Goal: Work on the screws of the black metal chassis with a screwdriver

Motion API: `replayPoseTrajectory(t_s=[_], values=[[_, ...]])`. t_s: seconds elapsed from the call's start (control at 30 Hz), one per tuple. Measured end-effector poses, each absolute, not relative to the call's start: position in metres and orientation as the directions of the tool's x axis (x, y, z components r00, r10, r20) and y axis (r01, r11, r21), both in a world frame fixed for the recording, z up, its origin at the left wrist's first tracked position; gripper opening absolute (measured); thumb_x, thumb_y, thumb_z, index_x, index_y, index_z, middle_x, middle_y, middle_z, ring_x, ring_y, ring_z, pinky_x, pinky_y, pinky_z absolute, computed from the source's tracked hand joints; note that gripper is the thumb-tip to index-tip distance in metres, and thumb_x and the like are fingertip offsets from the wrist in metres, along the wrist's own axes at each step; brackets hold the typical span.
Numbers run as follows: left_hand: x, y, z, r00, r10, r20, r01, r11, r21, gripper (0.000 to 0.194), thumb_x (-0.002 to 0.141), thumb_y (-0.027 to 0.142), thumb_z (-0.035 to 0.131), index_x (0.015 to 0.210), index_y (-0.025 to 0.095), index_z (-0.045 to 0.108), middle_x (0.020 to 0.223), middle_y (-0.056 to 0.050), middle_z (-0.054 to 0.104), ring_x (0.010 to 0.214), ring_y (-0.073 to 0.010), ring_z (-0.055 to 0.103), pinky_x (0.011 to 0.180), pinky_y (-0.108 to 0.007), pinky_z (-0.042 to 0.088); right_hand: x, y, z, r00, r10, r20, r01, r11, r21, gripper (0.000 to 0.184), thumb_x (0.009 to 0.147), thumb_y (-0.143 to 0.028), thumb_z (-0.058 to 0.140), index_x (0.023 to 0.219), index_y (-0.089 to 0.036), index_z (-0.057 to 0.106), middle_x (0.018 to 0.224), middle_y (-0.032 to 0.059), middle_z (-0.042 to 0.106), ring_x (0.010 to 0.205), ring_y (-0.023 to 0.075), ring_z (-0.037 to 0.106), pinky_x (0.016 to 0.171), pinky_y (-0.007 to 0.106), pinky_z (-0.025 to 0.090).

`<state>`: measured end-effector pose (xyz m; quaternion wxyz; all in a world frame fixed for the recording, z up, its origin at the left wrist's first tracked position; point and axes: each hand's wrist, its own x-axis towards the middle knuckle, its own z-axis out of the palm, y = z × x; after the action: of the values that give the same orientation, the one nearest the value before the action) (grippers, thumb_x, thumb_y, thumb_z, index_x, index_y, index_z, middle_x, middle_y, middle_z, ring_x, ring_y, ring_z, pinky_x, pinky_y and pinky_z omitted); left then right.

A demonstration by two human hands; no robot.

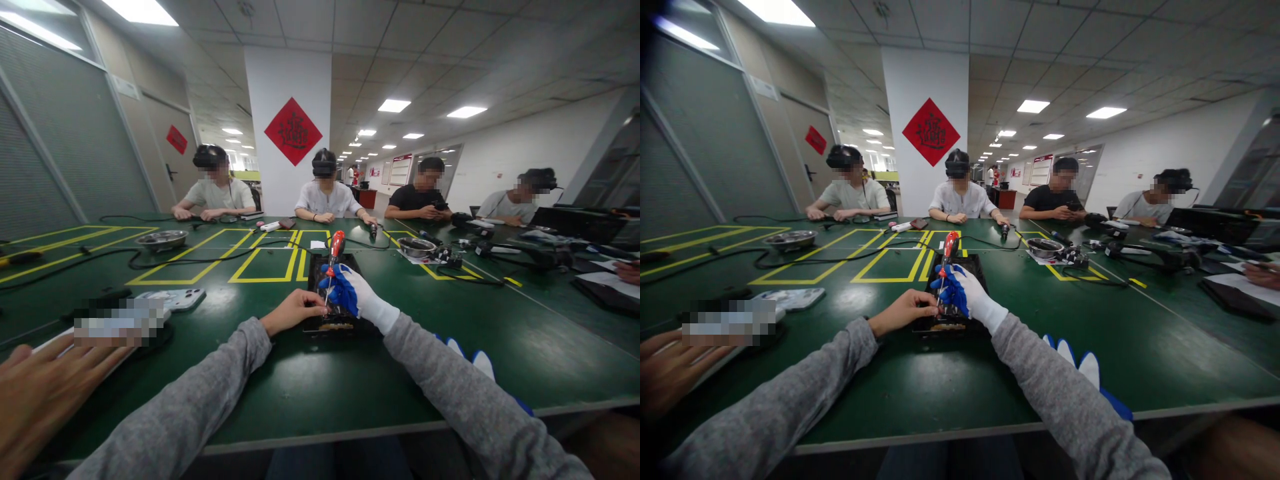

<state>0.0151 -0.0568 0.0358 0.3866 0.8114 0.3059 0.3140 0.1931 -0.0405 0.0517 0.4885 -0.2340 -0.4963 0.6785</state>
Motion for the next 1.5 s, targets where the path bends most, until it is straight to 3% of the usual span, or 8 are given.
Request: replayPoseTrajectory(t_s=[0.1,0.27,0.53,0.73,1.0,1.2,1.33,1.5], values=[[0.014,-0.057,0.036,0.604,0.742,0.291,0.254,-0.526,0.812,0.029,0.071,0.038,0.060,0.075,0.010,0.066,0.075,-0.005,0.065,0.072,-0.0152,0.057,0.073,-0.026,0.043,0.192,-0.043,0.052,-0.371,0.911,0.182,-0.423,0.009,-0.906,0.030,0.076,-0.042,0.056,0.094,-0.020,0.051,0.069,0.0014,0.065,0.044,0.0089,0.055,0.041,0.020,0.044],[0.013,-0.057,0.037,0.665,0.702,0.257,0.210,-0.505,0.837,0.034,0.077,0.040,0.052,0.083,0.010,0.066,0.078,-0.006,0.066,0.074,-0.0149,0.058,0.074,-0.025,0.043,0.194,-0.040,0.056,-0.452,0.883,0.128,-0.459,-0.107,-0.882,0.032,0.078,-0.041,0.053,0.098,-0.016,0.054,0.071,0.0029,0.065,0.047,0.0100,0.057,0.043,0.022,0.046],[0.013,-0.056,0.036,0.608,0.738,0.294,0.255,-0.532,0.807,0.030,0.069,0.040,0.062,0.074,0.011,0.065,0.078,-0.006,0.065,0.074,-0.0154,0.057,0.073,-0.026,0.043,0.191,-0.044,0.055,-0.382,0.896,0.225,-0.453,0.031,-0.891,0.027,0.076,-0.037,0.058,0.095,-0.018,0.054,0.068,0.0010,0.064,0.045,0.0088,0.056,0.043,0.021,0.045],[0.013,-0.059,0.040,0.668,0.705,0.237,0.211,-0.485,0.848,0.034,0.076,0.041,0.054,0.083,0.011,0.067,0.086,-0.008,0.067,0.081,-0.0170,0.058,0.078,-0.027,0.043,0.192,-0.043,0.056,-0.441,0.881,0.169,-0.481,-0.073,-0.874,0.031,0.077,-0.038,0.056,0.099,-0.016,0.054,0.071,0.0023,0.064,0.048,0.0099,0.056,0.043,0.022,0.046],[0.015,-0.059,0.039,0.600,0.744,0.295,0.243,-0.520,0.819,0.028,0.068,0.037,0.063,0.078,0.011,0.066,0.081,-0.006,0.066,0.076,-0.0158,0.057,0.075,-0.027,0.043,0.190,-0.048,0.057,-0.358,0.902,0.240,-0.454,0.056,-0.889,0.028,0.075,-0.038,0.058,0.093,-0.017,0.055,0.070,0.0018,0.064,0.046,0.0082,0.056,0.043,0.019,0.045],[0.013,-0.057,0.037,0.634,0.728,0.261,0.195,-0.476,0.857,0.034,0.075,0.040,0.054,0.081,0.010,0.068,0.083,-0.008,0.066,0.080,-0.0167,0.058,0.078,-0.027,0.043,0.190,-0.049,0.059,-0.374,0.904,0.208,-0.474,0.006,-0.880,0.035,0.075,-0.041,0.057,0.101,-0.019,0.051,0.069,0.0013,0.064,0.044,0.0093,0.055,0.041,0.021,0.045],[0.015,-0.060,0.038,0.651,0.724,0.228,0.197,-0.451,0.871,0.037,0.076,0.041,0.054,0.092,0.011,0.066,0.075,-0.006,0.066,0.072,-0.0147,0.058,0.071,-0.026,0.044,0.191,-0.047,0.060,-0.364,0.905,0.221,-0.480,0.021,-0.877,0.037,0.075,-0.039,0.058,0.105,-0.018,0.052,0.069,0.0019,0.064,0.044,0.0082,0.054,0.041,0.020,0.044],[0.018,-0.062,0.039,0.611,0.730,0.306,0.226,-0.532,0.816,0.032,0.072,0.038,0.060,0.089,0.012,0.067,0.087,-0.007,0.065,0.080,-0.0161,0.057,0.077,-0.027,0.042,0.191,-0.048,0.060,-0.304,0.923,0.235,-0.473,0.068,-0.879,0.036,0.073,-0.038,0.061,0.103,-0.019,0.053,0.067,0.0012,0.064,0.044,0.0075,0.054,0.040,0.018,0.042]])
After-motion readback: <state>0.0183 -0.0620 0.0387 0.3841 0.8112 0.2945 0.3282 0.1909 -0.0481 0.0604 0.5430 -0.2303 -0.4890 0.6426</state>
